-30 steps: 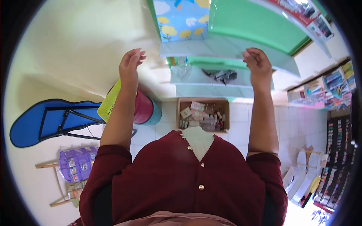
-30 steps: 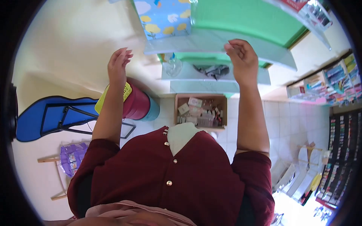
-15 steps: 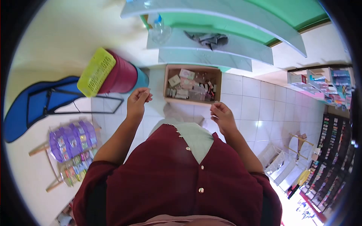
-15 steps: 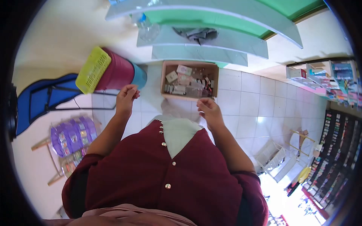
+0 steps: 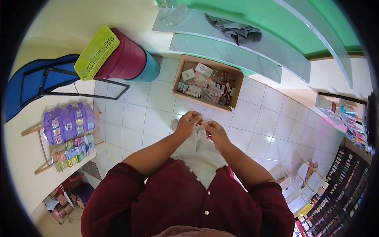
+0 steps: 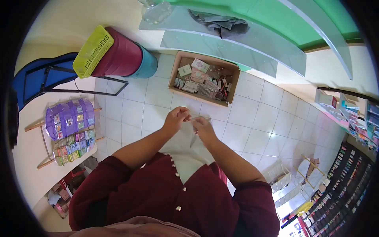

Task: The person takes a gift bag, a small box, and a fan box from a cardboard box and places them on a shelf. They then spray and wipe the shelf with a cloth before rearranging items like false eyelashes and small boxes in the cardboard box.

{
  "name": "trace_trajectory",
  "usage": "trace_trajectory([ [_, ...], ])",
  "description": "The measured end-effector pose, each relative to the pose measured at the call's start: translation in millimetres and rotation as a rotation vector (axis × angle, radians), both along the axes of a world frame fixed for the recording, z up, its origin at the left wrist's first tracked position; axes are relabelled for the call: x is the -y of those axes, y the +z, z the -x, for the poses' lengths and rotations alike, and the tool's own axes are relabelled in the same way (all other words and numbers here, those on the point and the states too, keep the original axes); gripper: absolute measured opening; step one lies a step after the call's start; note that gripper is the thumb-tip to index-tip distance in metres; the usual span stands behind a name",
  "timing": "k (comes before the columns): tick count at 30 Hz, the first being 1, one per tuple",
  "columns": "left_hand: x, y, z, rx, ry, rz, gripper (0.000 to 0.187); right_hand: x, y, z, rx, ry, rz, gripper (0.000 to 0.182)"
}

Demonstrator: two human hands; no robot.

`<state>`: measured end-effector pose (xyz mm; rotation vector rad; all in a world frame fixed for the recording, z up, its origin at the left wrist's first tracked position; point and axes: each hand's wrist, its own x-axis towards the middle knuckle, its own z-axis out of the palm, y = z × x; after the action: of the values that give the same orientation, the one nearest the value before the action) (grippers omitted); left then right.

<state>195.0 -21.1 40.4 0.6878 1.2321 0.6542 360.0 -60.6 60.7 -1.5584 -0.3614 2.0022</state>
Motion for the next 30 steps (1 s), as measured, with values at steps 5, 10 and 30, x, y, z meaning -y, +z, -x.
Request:
trace_trajectory([
  [5,-43,-78,0,0.08,0.097,0.001,0.024,-46,-56,40,0.026,-0.032,-0.088,0.017],
  [10,-91,-194,27,-0.055,0.153,-0.003,0.029,-82,-186,52,0.093,-0.099,-0.15,0.018],
  [30,-232,-584,71,-0.283,0.231,-0.018,0.094,-258,-664,67,0.77,0.31,-0.59,0.06],
])
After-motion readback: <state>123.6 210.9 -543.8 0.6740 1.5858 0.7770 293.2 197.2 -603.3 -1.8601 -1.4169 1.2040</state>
